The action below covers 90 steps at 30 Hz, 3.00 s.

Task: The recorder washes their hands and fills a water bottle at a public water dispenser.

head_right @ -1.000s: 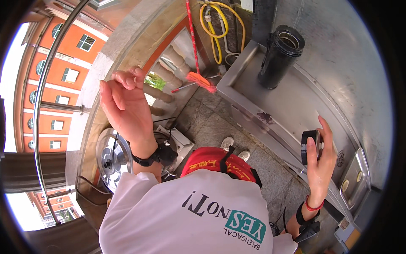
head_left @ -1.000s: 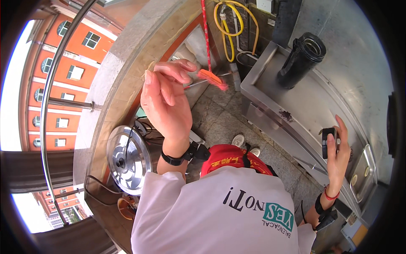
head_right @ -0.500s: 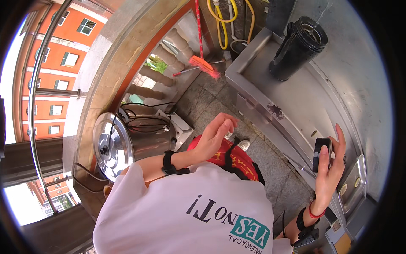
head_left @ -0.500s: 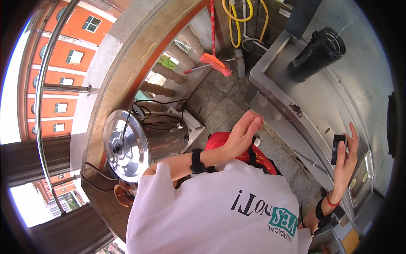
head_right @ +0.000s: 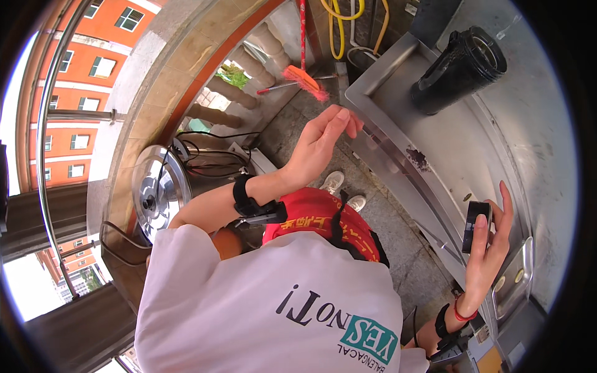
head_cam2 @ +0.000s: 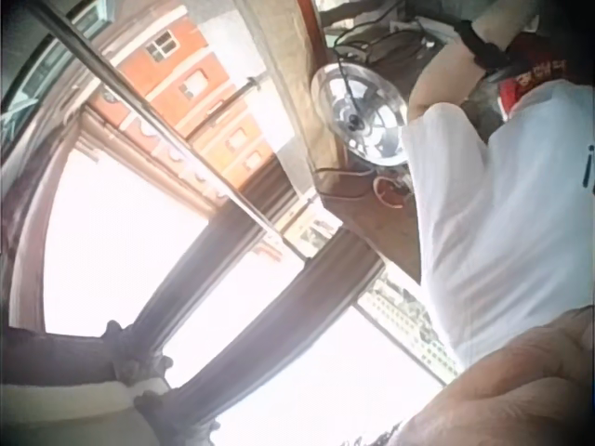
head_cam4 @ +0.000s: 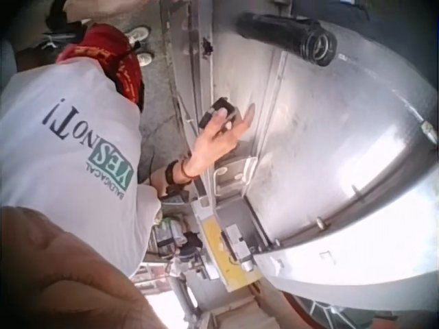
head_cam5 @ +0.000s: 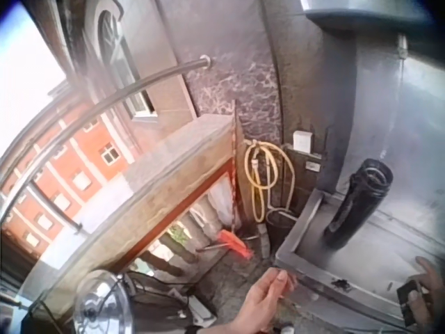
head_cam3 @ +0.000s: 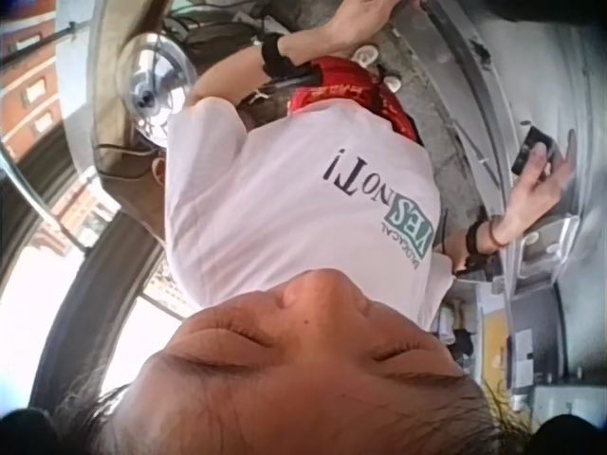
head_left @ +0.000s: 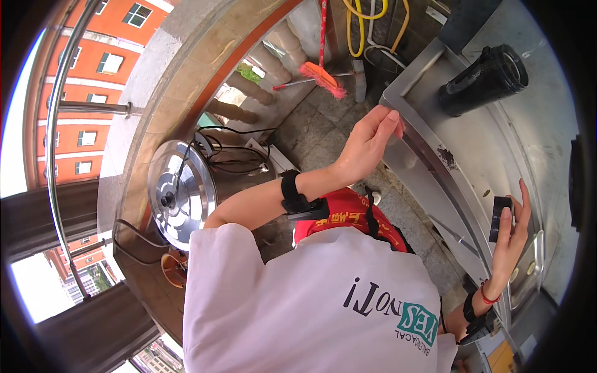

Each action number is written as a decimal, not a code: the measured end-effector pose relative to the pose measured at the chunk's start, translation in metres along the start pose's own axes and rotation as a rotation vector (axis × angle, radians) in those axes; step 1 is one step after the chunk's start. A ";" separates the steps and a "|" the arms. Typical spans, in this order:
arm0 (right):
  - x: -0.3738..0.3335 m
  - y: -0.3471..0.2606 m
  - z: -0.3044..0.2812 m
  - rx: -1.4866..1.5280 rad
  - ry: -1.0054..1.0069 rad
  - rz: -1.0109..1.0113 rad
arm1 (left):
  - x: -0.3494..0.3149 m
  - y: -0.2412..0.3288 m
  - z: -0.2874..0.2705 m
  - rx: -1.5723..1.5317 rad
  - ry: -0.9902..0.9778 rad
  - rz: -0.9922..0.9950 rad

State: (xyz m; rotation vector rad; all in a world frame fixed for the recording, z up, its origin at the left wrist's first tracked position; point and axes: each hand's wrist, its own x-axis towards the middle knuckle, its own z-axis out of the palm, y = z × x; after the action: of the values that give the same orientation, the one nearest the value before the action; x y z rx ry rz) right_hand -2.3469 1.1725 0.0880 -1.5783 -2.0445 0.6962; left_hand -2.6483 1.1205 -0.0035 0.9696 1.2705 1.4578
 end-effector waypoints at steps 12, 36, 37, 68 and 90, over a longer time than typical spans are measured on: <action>0.002 0.002 0.001 0.018 0.030 -0.024 | -0.104 -0.040 -0.001 0.415 -0.373 -0.206; 0.011 -0.011 0.007 0.025 0.002 -0.061 | -0.026 -0.059 0.049 0.327 0.090 -0.086; 0.014 -0.010 0.010 0.015 -0.010 -0.069 | -0.023 -0.058 0.050 0.316 0.122 -0.084; 0.013 -0.013 0.010 -0.033 -0.046 0.001 | -0.004 0.070 -0.042 -0.423 0.189 0.258; 0.012 -0.011 0.013 -0.008 -0.013 -0.028 | -0.012 0.134 -0.039 -0.738 0.096 0.318</action>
State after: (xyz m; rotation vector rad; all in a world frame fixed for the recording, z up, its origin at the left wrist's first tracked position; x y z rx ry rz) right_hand -2.3661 1.1801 0.0862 -1.5501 -2.0774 0.6913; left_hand -2.7029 1.0965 0.1232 0.6096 0.5509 2.0309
